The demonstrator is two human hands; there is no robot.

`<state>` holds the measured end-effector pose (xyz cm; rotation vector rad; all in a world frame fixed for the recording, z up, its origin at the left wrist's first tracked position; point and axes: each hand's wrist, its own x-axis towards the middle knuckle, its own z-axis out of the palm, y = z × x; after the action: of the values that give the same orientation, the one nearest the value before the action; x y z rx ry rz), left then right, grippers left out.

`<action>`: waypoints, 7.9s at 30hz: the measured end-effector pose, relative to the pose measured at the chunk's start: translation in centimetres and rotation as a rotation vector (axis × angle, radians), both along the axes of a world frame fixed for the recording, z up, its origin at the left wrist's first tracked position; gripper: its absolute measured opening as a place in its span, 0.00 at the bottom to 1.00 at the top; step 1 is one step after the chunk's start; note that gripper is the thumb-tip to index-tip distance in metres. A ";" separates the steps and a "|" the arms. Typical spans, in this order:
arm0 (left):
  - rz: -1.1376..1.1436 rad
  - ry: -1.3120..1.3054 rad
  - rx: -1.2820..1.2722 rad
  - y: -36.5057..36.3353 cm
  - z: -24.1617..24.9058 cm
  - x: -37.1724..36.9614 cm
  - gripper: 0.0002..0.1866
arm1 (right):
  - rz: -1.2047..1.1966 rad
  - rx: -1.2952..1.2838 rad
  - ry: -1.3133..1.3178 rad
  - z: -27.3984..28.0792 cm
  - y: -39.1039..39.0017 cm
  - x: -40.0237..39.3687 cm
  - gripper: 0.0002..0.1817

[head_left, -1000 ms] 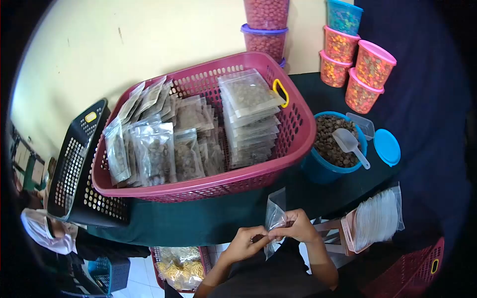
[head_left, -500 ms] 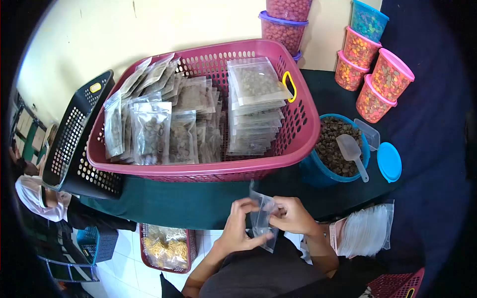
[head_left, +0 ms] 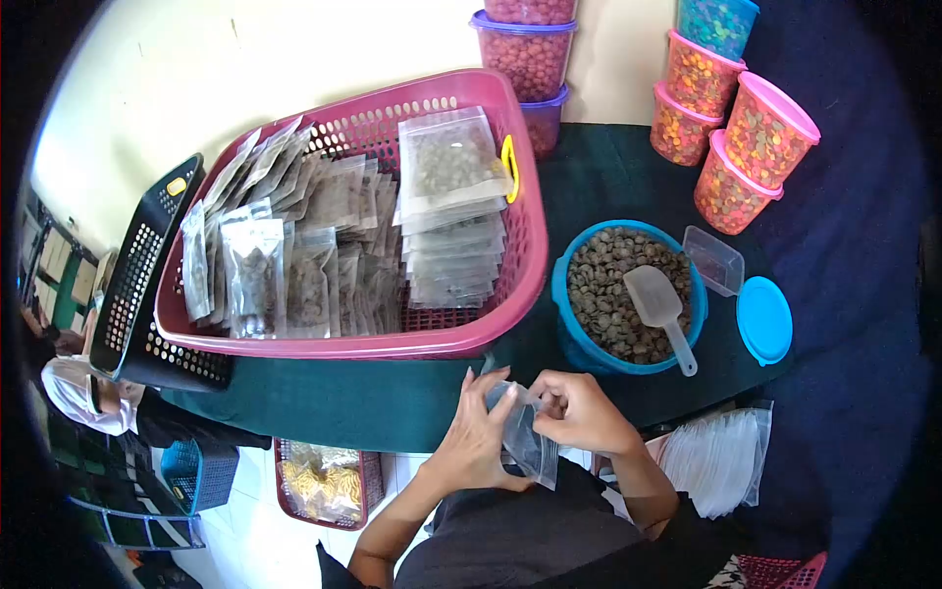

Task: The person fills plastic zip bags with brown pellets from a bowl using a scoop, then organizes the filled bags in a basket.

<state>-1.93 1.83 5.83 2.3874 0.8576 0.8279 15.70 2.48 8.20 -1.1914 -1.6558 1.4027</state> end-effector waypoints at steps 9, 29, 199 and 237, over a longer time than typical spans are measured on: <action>0.162 -0.096 0.018 -0.9 0.0 3.2 0.57 | -0.018 0.192 -0.170 1.7 0.5 4.6 0.11; 0.477 -0.194 -0.061 -3.0 0.8 5.8 0.61 | -0.650 0.316 -0.395 1.9 1.7 14.9 0.09; 0.350 -0.980 -0.416 -2.4 3.3 -4.3 0.16 | 0.067 -0.239 0.459 0.0 -1.0 5.8 0.10; -0.018 -1.220 -1.162 -3.9 -11.3 -3.0 0.45 | 0.007 -0.072 0.291 -0.7 -0.7 4.1 0.09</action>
<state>-4.97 -2.10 -5.46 0.6452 0.4975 1.1001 19.84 1.77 7.53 -0.9668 -1.4183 1.5693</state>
